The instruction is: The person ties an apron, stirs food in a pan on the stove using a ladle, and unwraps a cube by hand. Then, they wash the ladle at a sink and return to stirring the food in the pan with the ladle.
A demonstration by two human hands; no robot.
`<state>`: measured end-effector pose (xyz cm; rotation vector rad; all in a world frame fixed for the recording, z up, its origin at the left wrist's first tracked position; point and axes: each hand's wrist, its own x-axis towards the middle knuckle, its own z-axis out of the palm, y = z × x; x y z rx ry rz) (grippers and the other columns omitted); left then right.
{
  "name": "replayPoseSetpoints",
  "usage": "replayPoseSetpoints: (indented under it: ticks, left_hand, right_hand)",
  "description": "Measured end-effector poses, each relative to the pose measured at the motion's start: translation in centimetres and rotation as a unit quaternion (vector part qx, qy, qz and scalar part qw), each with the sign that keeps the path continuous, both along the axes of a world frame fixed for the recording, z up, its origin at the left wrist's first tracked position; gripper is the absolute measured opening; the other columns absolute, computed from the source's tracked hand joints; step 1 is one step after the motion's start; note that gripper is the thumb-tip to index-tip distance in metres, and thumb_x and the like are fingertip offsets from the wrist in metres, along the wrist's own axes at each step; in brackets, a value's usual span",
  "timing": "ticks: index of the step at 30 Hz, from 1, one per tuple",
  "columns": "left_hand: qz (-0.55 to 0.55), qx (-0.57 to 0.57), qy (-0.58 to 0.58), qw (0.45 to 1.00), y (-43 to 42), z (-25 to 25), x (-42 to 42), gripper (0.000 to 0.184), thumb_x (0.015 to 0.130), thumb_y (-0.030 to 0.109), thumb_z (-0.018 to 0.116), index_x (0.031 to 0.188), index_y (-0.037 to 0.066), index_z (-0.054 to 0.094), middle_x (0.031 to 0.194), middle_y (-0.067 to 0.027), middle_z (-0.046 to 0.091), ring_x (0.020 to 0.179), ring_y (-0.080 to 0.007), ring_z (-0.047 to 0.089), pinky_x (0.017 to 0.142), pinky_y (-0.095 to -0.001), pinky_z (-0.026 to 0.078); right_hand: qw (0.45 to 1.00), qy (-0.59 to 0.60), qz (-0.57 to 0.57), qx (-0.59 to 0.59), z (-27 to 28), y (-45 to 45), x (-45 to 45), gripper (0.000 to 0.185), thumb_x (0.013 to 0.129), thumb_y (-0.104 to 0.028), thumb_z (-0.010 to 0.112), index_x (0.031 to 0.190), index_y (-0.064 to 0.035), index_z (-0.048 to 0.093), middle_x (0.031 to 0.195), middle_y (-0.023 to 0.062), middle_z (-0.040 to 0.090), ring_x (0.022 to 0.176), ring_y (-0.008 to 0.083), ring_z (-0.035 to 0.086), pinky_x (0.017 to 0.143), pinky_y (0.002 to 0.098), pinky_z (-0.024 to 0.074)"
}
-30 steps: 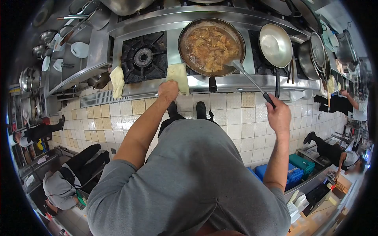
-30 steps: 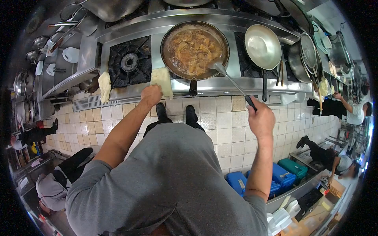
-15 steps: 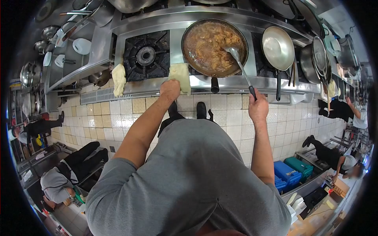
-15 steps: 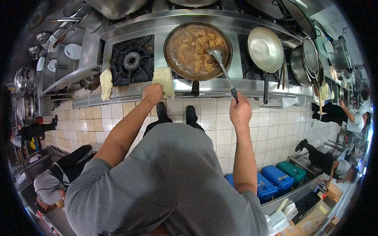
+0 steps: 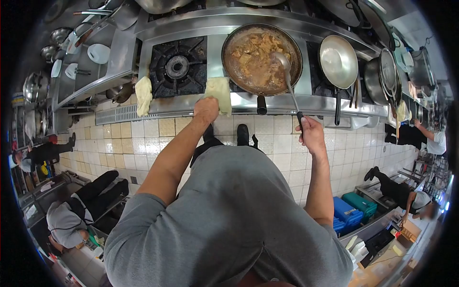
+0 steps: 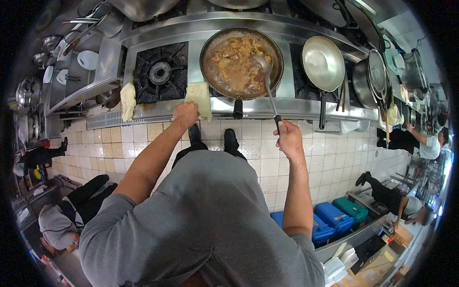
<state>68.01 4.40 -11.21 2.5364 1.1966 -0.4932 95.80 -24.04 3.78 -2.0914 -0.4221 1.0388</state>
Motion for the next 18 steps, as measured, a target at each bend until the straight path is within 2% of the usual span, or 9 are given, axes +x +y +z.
replayPoseSetpoints:
  ticks: [3,6,9,12,18]
  left_hand:
    - [-0.005,0.009,-0.009,1.000,0.0,-0.6,-0.2,0.024,0.092,0.022,0.066,0.106,0.007,0.078,0.111,-0.0184,0.077,0.102,-0.0370,0.076,0.088,-0.0494,0.062]
    - [-0.002,0.007,-0.012,1.000,-0.1,-0.2,-0.2,0.024,0.092,0.023,0.068,0.105,0.007,0.078,0.108,-0.0184,0.077,0.101,-0.0370,0.076,0.087,-0.0492,0.062]
    - [0.003,0.001,-0.007,1.000,-0.3,0.4,-0.1,0.024,0.091,0.024,0.069,0.104,0.006,0.078,0.107,-0.0186,0.077,0.100,-0.0370,0.076,0.087,-0.0489,0.062]
    - [-0.001,0.007,-0.011,1.000,-0.3,0.2,-0.2,0.024,0.090,0.024,0.070,0.103,0.005,0.078,0.106,-0.0190,0.077,0.100,-0.0371,0.076,0.087,-0.0488,0.062]
    - [-0.013,0.015,-0.027,0.999,0.0,-0.7,-0.4,0.022,0.088,0.023,0.071,0.098,0.005,0.079,0.106,-0.0200,0.077,0.098,-0.0374,0.077,0.087,-0.0493,0.062]
  right_hand:
    - [0.995,0.102,-0.002,0.004,-0.1,1.0,0.3,0.034,0.111,-0.026,0.051,0.115,0.0036,0.067,0.084,0.0094,0.069,0.048,0.0112,0.053,0.039,0.0269,0.0404]
    - [0.983,0.176,-0.038,0.043,-1.6,2.0,1.0,0.030,0.111,-0.026,0.052,0.103,0.0008,0.063,0.082,0.0095,0.068,0.047,0.0101,0.052,0.036,0.0259,0.0368]
    - [0.953,0.279,-0.055,0.101,-2.4,2.4,1.6,0.026,0.109,-0.024,0.056,0.101,-0.0007,0.063,0.078,0.0071,0.065,0.046,0.0090,0.049,0.036,0.0260,0.0344]
    - [0.940,0.308,-0.064,0.134,-2.6,2.5,1.2,0.019,0.106,-0.019,0.061,0.101,-0.0013,0.063,0.074,0.0041,0.061,0.044,0.0082,0.046,0.036,0.0254,0.0311]
    - [0.945,0.286,-0.063,0.148,-2.9,-0.5,0.9,0.012,0.102,-0.013,0.065,0.103,-0.0013,0.065,0.075,0.0015,0.060,0.042,0.0074,0.043,0.036,0.0247,0.0290]
